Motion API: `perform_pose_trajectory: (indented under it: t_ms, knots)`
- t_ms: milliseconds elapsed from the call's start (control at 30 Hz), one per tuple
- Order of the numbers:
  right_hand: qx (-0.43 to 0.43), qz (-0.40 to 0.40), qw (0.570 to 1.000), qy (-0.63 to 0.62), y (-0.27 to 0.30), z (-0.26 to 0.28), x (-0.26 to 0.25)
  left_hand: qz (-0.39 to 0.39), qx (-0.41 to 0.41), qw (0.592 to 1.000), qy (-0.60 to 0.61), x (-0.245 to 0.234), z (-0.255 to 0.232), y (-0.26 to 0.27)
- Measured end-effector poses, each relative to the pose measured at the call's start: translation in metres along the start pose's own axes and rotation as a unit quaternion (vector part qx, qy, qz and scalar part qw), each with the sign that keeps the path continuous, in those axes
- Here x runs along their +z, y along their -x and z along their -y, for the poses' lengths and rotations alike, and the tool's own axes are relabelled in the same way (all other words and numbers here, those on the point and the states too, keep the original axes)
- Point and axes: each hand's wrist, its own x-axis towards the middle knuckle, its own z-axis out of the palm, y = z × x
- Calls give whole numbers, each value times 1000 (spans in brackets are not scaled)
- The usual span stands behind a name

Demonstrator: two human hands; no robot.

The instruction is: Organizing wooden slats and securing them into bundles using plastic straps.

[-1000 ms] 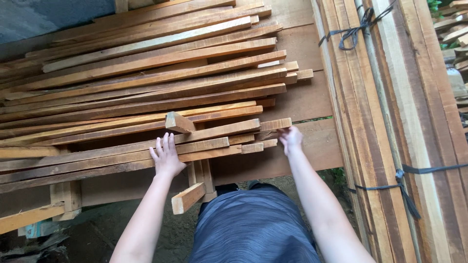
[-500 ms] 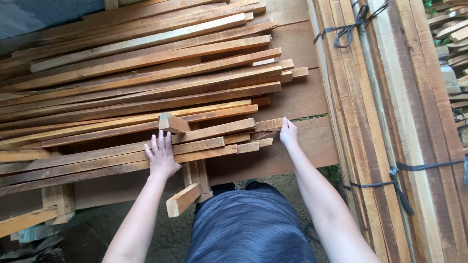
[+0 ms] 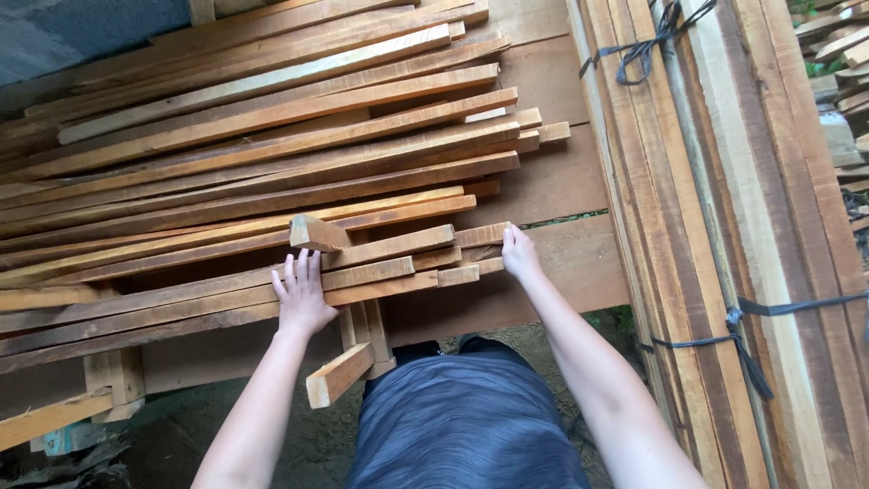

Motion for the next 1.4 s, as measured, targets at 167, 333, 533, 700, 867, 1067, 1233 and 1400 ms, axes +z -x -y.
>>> perform_pose_trajectory:
  t_ms: [167,333,533,700,867,1067,1233,1400]
  knots:
    - [-5,25,999,36,-2,-1,2,11,-3,1000,3,-3,-3,2]
    - [-31,20,999,22,1,1,12,10,-10,1000,13,-5,-7,0]
    - [-56,-3,998,-13,2,-3,21,-20,-2,1000,14,-4,-13,-2]
    - [-45,14,998,-35,5,2,37,0,-23,1000,20,-13,-15,1]
    - [-28,37,997,-57,-9,-23,48,15,-23,1000,14,-4,-10,2]
    - [25,12,970,-242,-11,-25,45,19,-35,999,19,1,-8,-5]
    - [114,23,920,-373,-10,-79,43,26,-35,999,20,1,-7,-2]
    - [99,12,947,-305,22,-33,39,32,-35,998,30,-2,-7,-3]
